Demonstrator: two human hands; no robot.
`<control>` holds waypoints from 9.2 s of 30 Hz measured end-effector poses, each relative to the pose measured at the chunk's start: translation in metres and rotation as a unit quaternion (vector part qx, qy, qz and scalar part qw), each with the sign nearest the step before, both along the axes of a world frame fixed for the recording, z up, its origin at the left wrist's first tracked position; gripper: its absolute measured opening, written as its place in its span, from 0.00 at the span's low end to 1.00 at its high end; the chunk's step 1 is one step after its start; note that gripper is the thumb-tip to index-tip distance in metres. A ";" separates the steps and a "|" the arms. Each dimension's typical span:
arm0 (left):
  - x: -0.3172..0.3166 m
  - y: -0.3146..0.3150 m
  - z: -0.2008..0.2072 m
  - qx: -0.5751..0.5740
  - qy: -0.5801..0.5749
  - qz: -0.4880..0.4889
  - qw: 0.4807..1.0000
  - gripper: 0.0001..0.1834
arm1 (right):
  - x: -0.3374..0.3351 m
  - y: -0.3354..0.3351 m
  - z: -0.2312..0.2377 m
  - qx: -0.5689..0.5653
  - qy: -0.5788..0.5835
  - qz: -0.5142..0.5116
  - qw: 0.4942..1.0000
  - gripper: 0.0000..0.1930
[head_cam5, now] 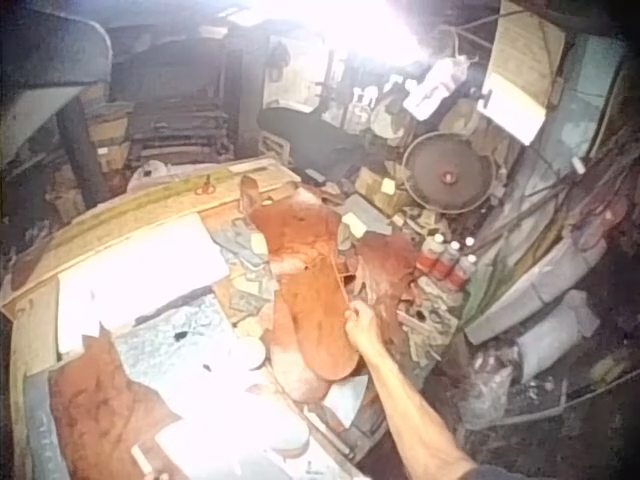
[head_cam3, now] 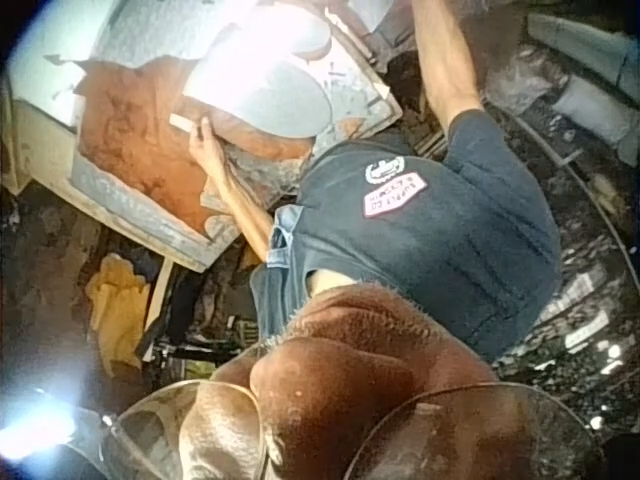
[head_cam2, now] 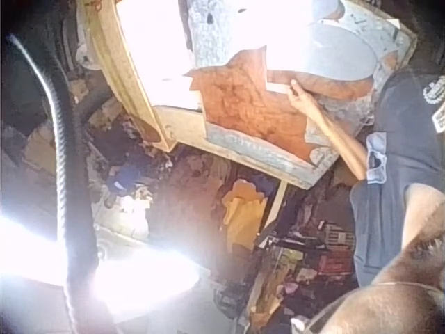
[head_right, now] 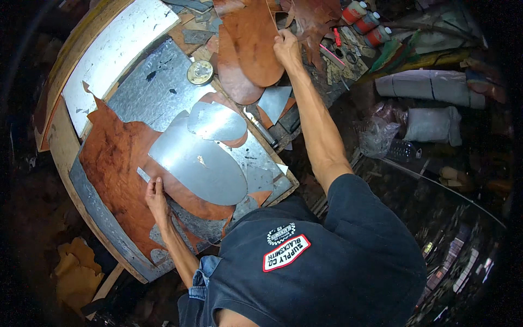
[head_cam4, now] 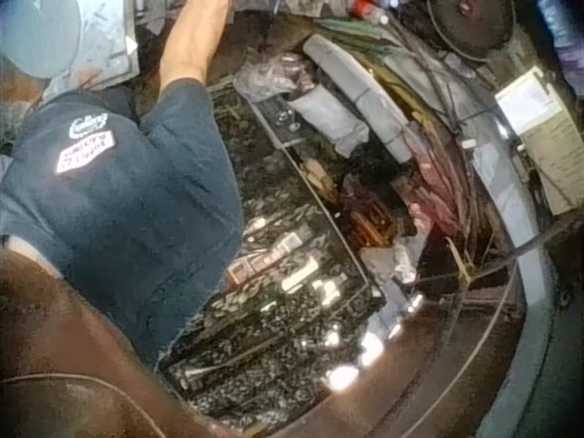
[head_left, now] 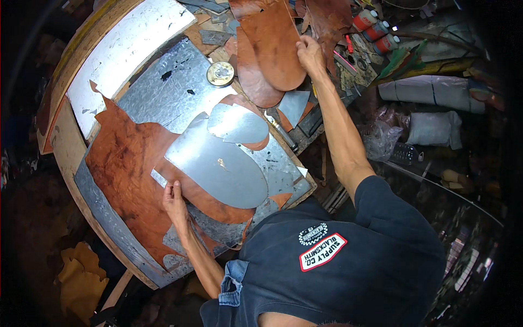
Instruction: The recorder uses a pattern template to trace shapes onto leather hide and then cuts them out using a precision hand tool.
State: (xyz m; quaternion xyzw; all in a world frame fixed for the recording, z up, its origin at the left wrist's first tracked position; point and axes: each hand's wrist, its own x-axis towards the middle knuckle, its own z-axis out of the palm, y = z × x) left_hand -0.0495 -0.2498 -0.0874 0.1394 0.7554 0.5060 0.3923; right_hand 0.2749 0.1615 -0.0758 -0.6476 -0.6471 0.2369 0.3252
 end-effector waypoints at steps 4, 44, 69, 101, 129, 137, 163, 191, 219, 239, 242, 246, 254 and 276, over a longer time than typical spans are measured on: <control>0.012 -0.004 0.001 0.034 0.122 0.080 0.989 0.18 | -0.040 -0.006 0.065 0.201 -0.062 0.138 0.968 0.15; -0.029 0.109 0.144 0.352 -0.093 0.006 0.931 0.21 | -0.049 -0.023 0.041 -0.028 0.236 0.119 0.964 0.20; -0.076 0.074 0.071 0.148 0.177 -0.223 0.947 0.20 | -0.176 -0.188 0.123 0.072 -0.162 0.609 0.773 0.24; -0.044 0.076 0.003 0.247 0.132 -0.073 0.957 0.12 | -0.082 -0.194 0.021 0.092 0.135 0.338 0.927 0.13; -0.139 0.249 0.172 0.198 0.721 -0.130 0.651 0.36 | -0.335 -0.093 -0.033 -0.474 0.564 0.074 0.672 0.17; -0.129 0.033 0.000 -0.099 0.563 -0.153 0.806 0.35 | -0.289 -0.131 -0.042 -0.394 0.379 0.222 0.808 0.19; 0.104 -0.170 0.032 -0.080 -0.028 0.047 0.995 0.21 | -0.008 -0.304 0.024 0.101 -0.153 0.349 0.919 0.14; 0.012 -0.112 -0.022 -0.119 0.453 -0.015 0.883 0.18 | 0.000 -0.243 0.031 -0.177 0.238 0.156 0.942 0.17; 0.013 -0.105 -0.033 -0.078 0.457 -0.002 0.886 0.13 | -0.197 -0.371 0.014 -0.044 -0.132 0.630 0.764 0.18; 0.014 -0.104 -0.031 -0.077 0.453 -0.006 0.888 0.14 | -0.185 -0.374 0.028 -0.058 -0.183 0.617 0.763 0.16; 0.013 -0.110 -0.034 -0.083 0.454 -0.014 0.887 0.14 | -0.170 -0.377 0.043 -0.038 -0.125 0.611 0.781 0.16; 0.009 -0.113 -0.035 -0.096 0.456 -0.043 0.884 0.15 | -0.140 -0.389 0.066 -0.146 -0.099 0.612 0.771 0.21; -0.031 -0.099 -0.032 -0.098 0.518 -0.186 0.829 0.28 | -0.063 -0.426 0.050 -0.132 -0.161 0.646 0.735 0.20; -0.101 -0.110 -0.054 0.022 0.548 -0.340 0.764 0.35 | 0.017 -0.574 0.021 -0.156 0.015 -0.125 0.980 0.33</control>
